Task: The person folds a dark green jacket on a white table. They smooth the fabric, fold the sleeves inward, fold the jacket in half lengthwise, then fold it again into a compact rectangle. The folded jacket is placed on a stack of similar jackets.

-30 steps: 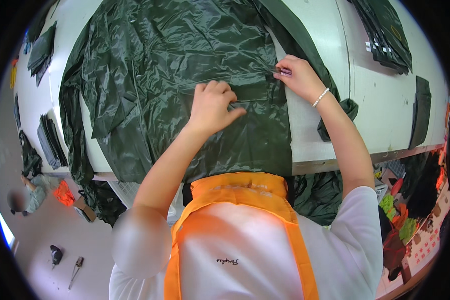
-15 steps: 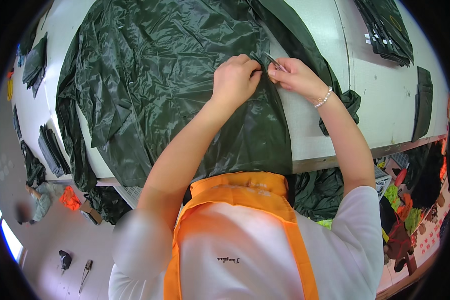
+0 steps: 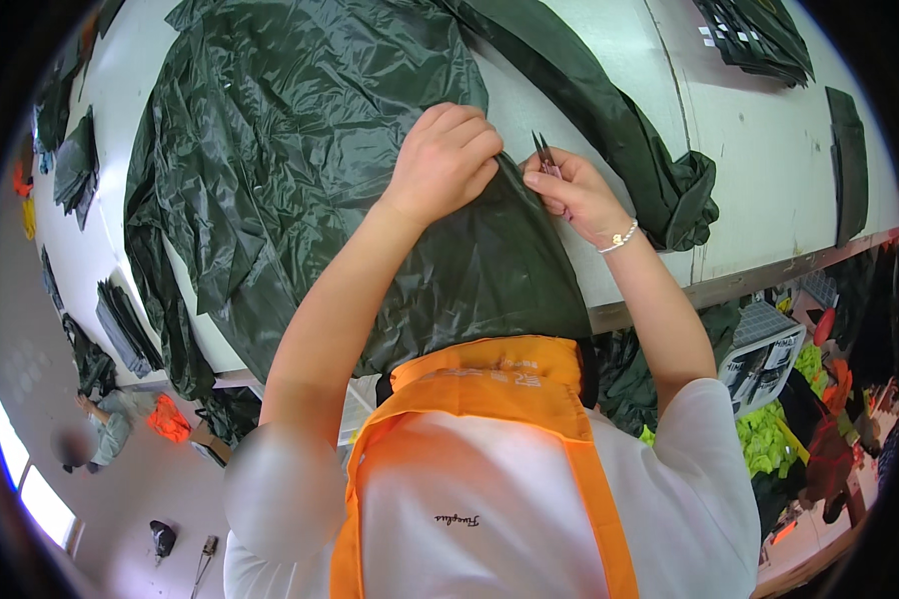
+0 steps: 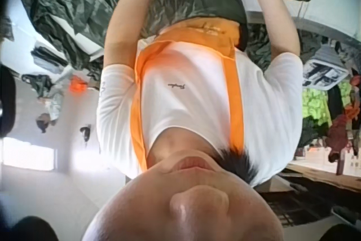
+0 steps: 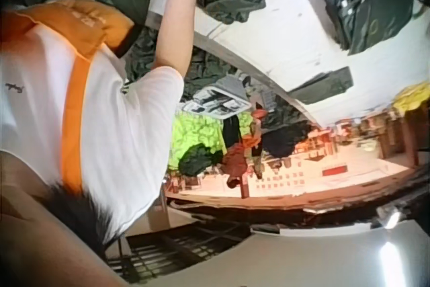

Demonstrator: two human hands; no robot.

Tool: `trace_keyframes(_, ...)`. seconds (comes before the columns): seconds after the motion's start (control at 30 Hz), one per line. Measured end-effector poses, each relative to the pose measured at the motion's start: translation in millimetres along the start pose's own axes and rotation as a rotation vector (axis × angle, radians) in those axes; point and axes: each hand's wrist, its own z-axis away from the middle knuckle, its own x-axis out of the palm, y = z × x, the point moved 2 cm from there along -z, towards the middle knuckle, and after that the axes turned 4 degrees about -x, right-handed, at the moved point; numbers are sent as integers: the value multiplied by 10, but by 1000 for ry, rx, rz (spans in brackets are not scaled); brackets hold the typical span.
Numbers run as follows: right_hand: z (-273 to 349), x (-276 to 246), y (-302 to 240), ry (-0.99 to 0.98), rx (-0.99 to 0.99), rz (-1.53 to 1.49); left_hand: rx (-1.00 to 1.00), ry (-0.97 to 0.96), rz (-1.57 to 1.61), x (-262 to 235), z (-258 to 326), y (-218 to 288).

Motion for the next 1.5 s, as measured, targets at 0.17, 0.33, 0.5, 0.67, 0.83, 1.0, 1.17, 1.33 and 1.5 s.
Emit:
trace_keyframes(0.17,-51,176,18,67,-78,34,-44,-91,116,-111,79,60)
trace_keyframes(0.33,-38,139,46,-67,89,-316,-138,-74,41,-196,48,90)
trace_keyframes(0.5,163,253,228,37,-161,23,-27,49,4,-378,146,229)
trace_keyframes(0.67,533,716,439,265,-201,121,-114,-55,-115,-488,405,248)
trace_keyframes(0.83,564,993,563,248,-474,670,-204,-132,-55,-423,469,225)
trace_keyframes(1.0,584,1037,717,110,-576,906,-2,-386,-107,-380,407,356)
trace_keyframes(1.17,636,1002,705,141,-569,819,-148,-396,-55,-415,616,311)
trace_keyframes(1.33,647,872,580,272,-417,757,-402,-290,90,-418,818,213)
trace_keyframes(1.5,590,876,536,310,-483,979,-572,-239,125,-386,846,233)
